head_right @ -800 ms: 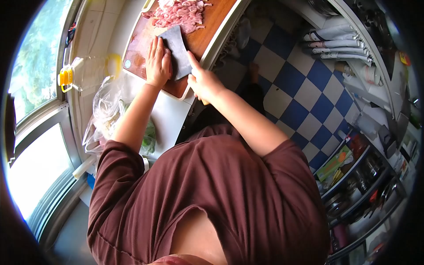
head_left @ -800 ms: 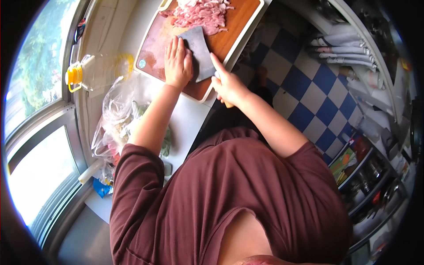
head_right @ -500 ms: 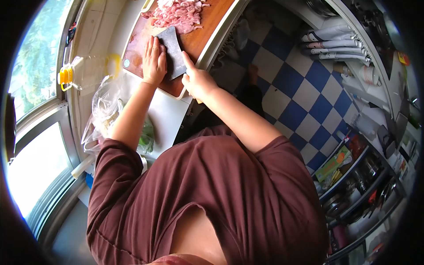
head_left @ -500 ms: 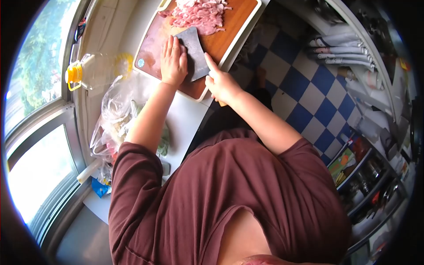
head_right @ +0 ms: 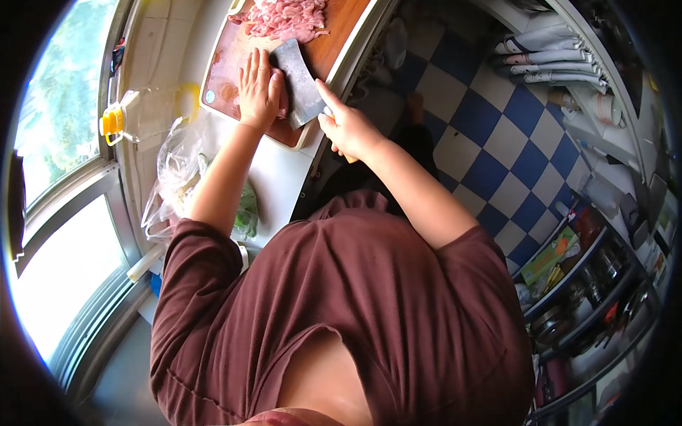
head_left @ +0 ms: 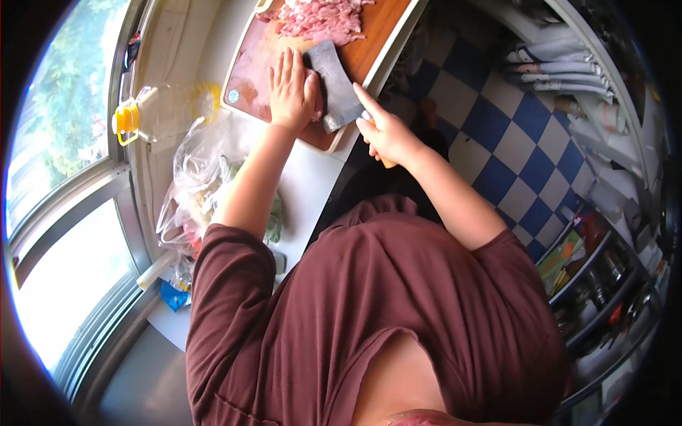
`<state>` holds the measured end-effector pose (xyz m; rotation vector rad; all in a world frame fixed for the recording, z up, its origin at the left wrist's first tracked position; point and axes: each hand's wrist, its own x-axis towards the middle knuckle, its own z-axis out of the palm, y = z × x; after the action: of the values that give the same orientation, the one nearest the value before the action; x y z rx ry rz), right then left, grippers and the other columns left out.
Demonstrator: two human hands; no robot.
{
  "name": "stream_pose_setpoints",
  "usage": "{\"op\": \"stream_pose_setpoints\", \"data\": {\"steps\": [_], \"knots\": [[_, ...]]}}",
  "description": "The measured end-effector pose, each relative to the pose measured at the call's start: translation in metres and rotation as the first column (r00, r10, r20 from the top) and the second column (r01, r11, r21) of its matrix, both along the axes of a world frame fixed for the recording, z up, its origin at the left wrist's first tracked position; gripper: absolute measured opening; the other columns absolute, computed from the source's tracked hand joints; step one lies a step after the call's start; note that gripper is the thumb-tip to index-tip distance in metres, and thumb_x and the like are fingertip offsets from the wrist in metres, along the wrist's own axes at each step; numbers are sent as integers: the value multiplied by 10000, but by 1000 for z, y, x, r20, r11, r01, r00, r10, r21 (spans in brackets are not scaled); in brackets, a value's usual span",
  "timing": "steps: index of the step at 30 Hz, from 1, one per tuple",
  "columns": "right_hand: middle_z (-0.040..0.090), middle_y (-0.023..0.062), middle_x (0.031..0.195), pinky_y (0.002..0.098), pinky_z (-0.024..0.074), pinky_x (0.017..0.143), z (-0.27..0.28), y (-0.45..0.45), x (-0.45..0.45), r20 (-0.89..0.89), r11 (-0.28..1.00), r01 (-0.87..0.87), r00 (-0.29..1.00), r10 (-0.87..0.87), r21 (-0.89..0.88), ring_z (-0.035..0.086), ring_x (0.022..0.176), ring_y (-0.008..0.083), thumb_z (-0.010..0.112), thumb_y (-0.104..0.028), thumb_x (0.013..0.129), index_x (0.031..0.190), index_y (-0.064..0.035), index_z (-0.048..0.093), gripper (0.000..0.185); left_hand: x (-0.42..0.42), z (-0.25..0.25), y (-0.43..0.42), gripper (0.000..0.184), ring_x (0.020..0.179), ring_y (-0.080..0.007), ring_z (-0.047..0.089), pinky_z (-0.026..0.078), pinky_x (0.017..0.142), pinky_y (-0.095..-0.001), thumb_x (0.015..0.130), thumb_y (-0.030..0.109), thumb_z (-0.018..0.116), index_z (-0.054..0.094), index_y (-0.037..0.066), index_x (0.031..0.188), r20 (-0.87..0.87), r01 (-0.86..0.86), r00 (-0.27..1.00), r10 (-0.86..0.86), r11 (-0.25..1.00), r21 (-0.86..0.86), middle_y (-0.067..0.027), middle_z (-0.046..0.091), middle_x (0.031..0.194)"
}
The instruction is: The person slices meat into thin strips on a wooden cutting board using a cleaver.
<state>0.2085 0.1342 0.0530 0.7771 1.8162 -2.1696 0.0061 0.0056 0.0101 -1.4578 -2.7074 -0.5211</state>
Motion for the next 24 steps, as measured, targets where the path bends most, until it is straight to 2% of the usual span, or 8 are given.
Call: {"op": "stream_pose_setpoints", "data": {"steps": [6,8,11,13,15,19,23,24], "knots": [[525,33,670,294,500,479,-5,-5,-22,49,1000,16,999,-16,11,511,486,114,484,-160,1001,1559,-303,184,649,-1,-6,-4,625,1437,-389,272,162,1176,-528,977,365,427,355,-19,1464,40,69,997,-73,993,94,-227,341,1525],[529,35,648,304,505,476,-3,-4,-35,40,999,33,999,-35,43,526,486,122,487,-164,998,1558,-299,182,651,-4,-7,-3,622,1435,-389,276,165,1174,-530,973,360,433,361,-18,1462,39,48,998,-51,995,84,-228,344,1523],[614,127,650,361,525,480,-15,-15,-18,2,995,2,1000,-3,100,594,472,195,470,-177,982,1560,-249,137,671,-2,-2,-1,621,1430,-391,285,168,1173,-533,965,352,446,368,-15,1460,42,81,996,-84,995,62,-232,351,1519],[645,157,694,369,533,494,-8,-24,0,-4,998,53,999,-53,29,613,488,204,464,-136,966,1561,-253,124,695,0,1,-2,617,1425,-392,296,168,1173,-533,959,343,460,377,-10,1458,37,106,993,-108,993,49,-233,357,1515],[554,56,598,325,518,483,-8,-28,3,-52,995,102,994,-100,25,559,464,147,475,-136,983,1564,-302,129,696,5,1,-2,611,1424,-392,298,169,1173,-532,958,336,463,383,-12,1454,46,99,994,-102,993,72,-232,356,1517],[590,87,628,337,521,491,-12,-24,-27,15,987,22,1000,-24,162,585,477,173,490,-164,982,1560,-289,145,684,-6,-3,-9,605,1431,-390,286,168,1175,-531,966,323,446,371,-22,1457,42,72,996,-75,994,85,-234,333,1528],[605,99,632,351,519,497,-21,-28,-24,-29,965,44,999,-38,257,593,479,189,514,-189,981,1555,-290,156,684,-8,8,-2,579,1418,-393,306,212,1171,-497,951,326,488,420,11,1432,-90,4,996,-8,999,-47,-242,358,1510],[606,96,633,354,520,500,-27,-29,-23,-36,949,41,999,-31,313,594,481,186,516,-192,982,1555,-292,159,682,2,23,3,555,1346,-397,410,312,1123,-480,911,301,569,480,20,1382,-174,-56,983,59,998,20,-235,426,1463]]}}
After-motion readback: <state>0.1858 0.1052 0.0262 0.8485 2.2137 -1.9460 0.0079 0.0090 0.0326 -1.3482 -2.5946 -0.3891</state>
